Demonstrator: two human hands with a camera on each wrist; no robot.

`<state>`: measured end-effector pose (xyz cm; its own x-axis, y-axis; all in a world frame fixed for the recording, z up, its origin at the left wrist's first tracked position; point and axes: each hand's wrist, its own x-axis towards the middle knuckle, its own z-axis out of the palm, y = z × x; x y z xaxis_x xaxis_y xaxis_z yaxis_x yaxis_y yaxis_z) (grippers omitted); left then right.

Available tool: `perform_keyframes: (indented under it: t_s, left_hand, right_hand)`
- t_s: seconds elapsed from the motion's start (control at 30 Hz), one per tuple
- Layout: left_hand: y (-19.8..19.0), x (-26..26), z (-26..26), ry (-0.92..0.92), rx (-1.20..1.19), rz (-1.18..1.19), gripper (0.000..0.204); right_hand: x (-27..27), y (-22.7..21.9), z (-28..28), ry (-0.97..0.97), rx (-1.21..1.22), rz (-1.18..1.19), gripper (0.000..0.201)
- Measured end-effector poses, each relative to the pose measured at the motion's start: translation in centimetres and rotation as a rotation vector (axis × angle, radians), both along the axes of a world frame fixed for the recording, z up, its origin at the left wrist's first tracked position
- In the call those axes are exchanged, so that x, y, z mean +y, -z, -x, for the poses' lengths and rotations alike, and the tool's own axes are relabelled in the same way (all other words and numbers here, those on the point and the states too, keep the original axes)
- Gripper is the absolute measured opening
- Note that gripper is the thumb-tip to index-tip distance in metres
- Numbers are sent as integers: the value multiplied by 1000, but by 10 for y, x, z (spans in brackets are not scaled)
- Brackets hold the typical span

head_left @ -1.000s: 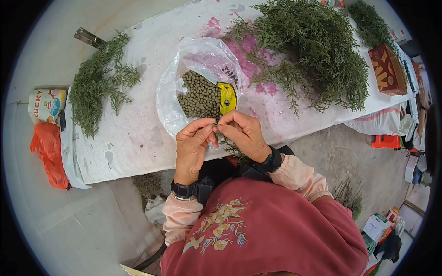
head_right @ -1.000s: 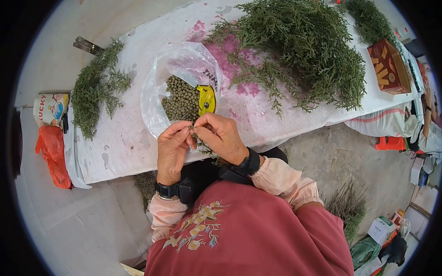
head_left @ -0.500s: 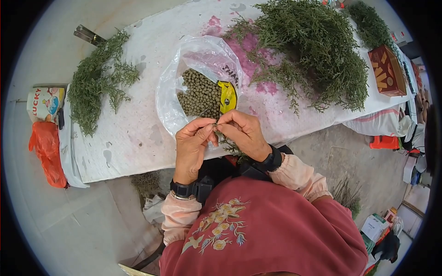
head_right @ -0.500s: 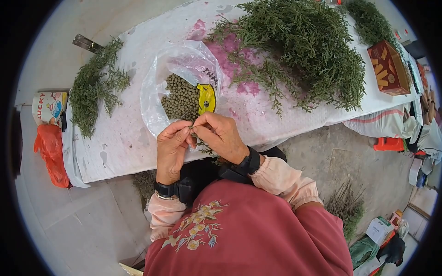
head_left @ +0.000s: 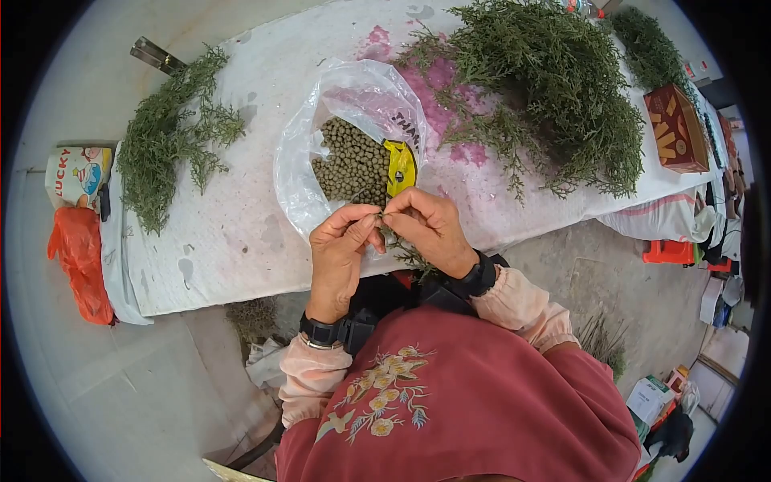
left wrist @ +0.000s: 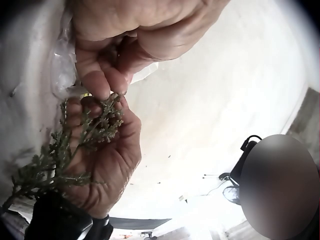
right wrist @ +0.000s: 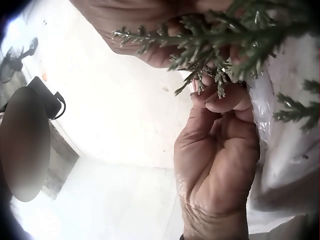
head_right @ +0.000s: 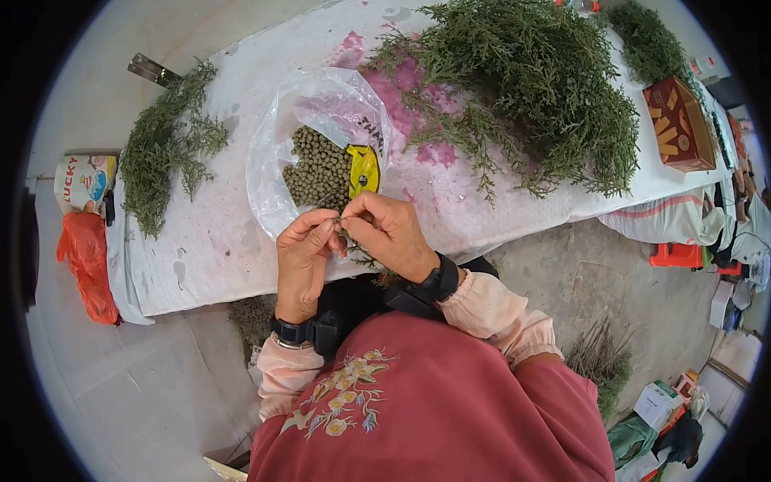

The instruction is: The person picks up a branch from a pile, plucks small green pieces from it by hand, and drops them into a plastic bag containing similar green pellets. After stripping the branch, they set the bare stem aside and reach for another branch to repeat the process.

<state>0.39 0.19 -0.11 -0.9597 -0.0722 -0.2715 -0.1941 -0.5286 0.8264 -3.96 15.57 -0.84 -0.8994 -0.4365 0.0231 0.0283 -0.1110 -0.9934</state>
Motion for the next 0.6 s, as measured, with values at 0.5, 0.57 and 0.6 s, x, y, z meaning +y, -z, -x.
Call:
perform_keyframes:
  t_s: [0.5,0.57,0.6]
  left_hand:
    - [-1,-1,0,23,-16,-29,15]
    - [-1,-1,0,23,-18,-21,15]
    - [-2,0,1,23,-18,-21,15]
  right_hand:
    - [-3,-8,-1,24,4,13,3]
    - [-3,-7,-1,23,26,1,3]
    - [-2,-7,-1,24,26,1,3]
